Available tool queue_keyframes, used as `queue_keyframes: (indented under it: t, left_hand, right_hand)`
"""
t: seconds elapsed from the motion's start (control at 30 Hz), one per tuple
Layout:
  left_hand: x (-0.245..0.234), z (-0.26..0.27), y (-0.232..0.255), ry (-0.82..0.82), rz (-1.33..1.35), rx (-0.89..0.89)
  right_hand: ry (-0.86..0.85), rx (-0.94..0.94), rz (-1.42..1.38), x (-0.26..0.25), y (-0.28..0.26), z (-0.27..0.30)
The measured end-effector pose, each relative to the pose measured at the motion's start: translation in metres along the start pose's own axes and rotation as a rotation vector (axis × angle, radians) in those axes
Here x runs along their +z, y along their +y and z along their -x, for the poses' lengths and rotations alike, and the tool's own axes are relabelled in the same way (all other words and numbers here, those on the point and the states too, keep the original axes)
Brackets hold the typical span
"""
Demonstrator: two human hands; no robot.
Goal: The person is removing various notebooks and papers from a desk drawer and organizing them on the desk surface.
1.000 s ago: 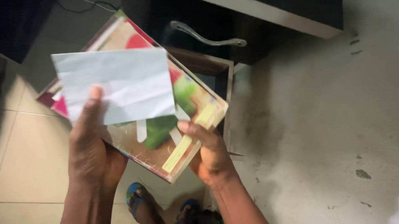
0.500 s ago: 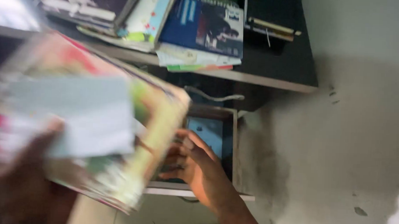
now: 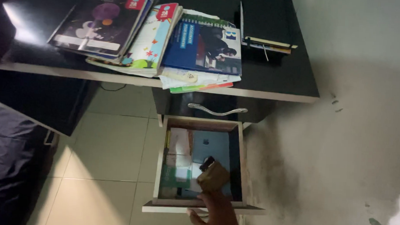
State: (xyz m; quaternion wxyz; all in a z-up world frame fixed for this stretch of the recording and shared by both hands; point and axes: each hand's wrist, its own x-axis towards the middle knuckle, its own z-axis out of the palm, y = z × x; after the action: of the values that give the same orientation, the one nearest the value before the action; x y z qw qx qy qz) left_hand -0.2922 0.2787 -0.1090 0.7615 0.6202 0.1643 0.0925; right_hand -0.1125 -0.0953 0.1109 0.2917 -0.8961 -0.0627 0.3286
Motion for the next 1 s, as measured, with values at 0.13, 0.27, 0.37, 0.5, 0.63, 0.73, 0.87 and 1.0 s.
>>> queue_keyframes:
  t: [0.13,0.27,0.37,0.5,0.63,0.73,0.87,1.0]
  left_hand:
    - [0.012,-0.024,-0.038,-0.051,-0.094,0.006]
    - [0.041,-0.069,-0.049,-0.126,-0.178,-0.007]
    - [0.059,-0.101,-0.052,-0.188,-0.254,-0.048]
    - [0.1,-0.185,-0.067,-0.246,-0.347,-0.07]
    - [0.128,-0.226,-0.113,-0.286,-0.42,-0.067]
    - [0.121,-0.22,-0.13,-0.297,-0.497,-0.087]
    - [0.122,-0.184,-0.122,-0.342,-0.614,-0.131]
    - [0.17,-0.141,-0.05,-0.401,-0.708,-0.166]
  right_hand:
    - [-0.068,0.023,0.13,0.005,0.006,-0.006]
    - [-0.099,0.046,0.116,-0.002,-0.005,0.001]
    - [-0.052,-0.009,0.106,0.004,-0.009,0.01]
    - [0.064,-0.068,0.184,0.007,-0.017,0.015]
    - [0.18,-0.14,0.258,0.021,0.0,0.012]
    - [0.311,-0.21,0.334,0.033,0.002,0.013]
    - [0.285,-0.184,0.334,0.022,-0.011,0.014]
    - [0.366,-0.226,0.362,0.026,-0.008,0.014]
